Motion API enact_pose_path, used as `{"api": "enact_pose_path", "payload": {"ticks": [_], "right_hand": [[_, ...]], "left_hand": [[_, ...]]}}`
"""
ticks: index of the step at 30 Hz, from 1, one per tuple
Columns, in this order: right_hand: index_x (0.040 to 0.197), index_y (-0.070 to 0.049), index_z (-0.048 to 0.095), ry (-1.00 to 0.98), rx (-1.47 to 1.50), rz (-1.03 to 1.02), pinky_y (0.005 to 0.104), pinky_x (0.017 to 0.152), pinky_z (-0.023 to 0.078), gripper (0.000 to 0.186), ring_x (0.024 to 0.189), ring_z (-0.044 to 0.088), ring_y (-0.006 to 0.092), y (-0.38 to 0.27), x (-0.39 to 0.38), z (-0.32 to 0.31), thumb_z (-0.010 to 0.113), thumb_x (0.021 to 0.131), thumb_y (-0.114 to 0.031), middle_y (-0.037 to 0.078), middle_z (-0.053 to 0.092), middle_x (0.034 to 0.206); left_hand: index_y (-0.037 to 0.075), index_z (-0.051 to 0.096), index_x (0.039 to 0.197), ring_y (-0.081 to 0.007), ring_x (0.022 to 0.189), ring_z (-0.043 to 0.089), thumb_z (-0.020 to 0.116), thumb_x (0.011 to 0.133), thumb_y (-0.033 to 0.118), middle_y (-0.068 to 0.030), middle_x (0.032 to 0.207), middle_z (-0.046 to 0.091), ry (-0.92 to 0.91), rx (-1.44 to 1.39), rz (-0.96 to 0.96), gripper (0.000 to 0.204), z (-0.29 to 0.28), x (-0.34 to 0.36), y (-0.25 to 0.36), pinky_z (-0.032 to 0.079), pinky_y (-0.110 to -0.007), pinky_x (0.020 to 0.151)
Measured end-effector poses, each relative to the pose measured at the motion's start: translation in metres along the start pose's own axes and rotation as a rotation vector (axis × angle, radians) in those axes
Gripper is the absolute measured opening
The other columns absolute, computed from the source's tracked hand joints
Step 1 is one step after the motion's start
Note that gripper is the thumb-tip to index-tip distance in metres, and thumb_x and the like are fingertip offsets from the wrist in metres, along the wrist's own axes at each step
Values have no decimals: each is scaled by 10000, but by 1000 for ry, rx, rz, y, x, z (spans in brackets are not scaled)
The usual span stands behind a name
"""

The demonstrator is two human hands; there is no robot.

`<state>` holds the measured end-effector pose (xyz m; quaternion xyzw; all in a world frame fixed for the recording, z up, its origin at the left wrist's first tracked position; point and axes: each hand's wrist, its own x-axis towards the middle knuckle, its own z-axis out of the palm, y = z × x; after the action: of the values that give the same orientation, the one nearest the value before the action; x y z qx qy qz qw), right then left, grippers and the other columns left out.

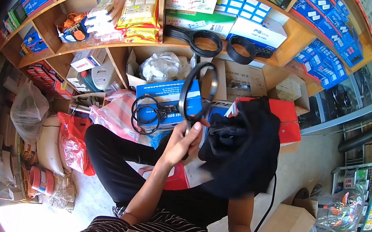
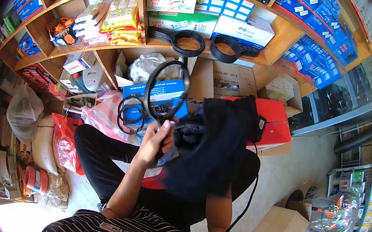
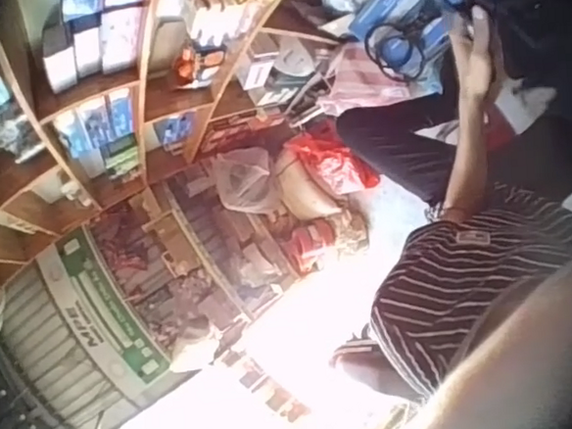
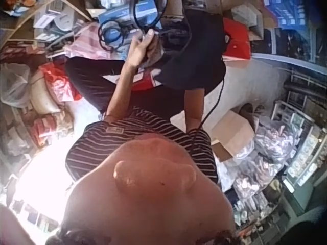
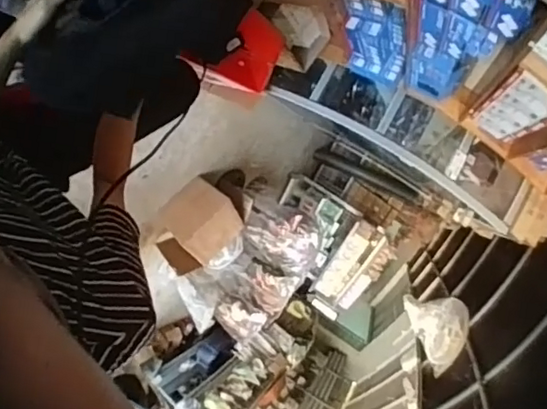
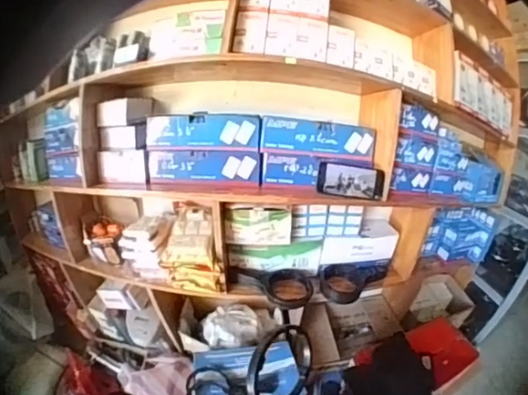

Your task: The person is inspecting and cleaning a black plastic vehicle component, possibly a fan shroud or housing, using a cloth.

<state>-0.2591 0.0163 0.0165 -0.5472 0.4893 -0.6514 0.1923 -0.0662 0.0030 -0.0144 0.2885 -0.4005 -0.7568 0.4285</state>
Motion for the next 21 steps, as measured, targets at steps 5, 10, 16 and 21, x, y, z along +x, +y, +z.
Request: {"api": "enact_pose_path", "payload": {"ticks": [5, 10, 16, 21], "right_hand": [[1336, -7, 543, -146, 222, 155, 320, 949, 526, 459, 1072, 651, 197, 37, 5, 21, 698, 924, -137, 119, 650, 1209], [1232, -11, 593, -95, -65, 40, 263, 917, 504, 382, 1061, 634, 136, 32, 8, -7, 714, 869, -4, 58, 646, 1184], [1336, -8, 558, -169, 34, 73, 314, 1054, 432, 396, 1189, 590, 183, 52, -12, -38, 617, 959, -114, 77, 602, 1347], [1489, 3, 451, -234, -231, 131, 330, 1234, 300, 477, 1382, 482, 226, 69, -23, -38, 472, 1095, -265, 93, 501, 1520]], "left_hand": [[56, 510, 856, -98, 503, 478, 519, 1087, 401, -21, 603, 492, -102, 122, 19, 416, -4, -5, -9, 367, -264, 496], [58, 524, 753, -95, 458, 453, 582, 1058, 411, 2, 539, 472, -60, 48, 67, 470, -4, -3, -7, 337, -262, 468], [36, 582, 1027, -109, 465, 415, 640, 1020, 181, 14, 615, 425, 156, -112, 69, 156, -16, -2, -3, 352, -265, 434], [38, 581, 989, -88, 451, 421, 666, 1010, 168, 23, 588, 440, 170, -131, 142, 156, -17, -2, 8, 350, -258, 439]]}}
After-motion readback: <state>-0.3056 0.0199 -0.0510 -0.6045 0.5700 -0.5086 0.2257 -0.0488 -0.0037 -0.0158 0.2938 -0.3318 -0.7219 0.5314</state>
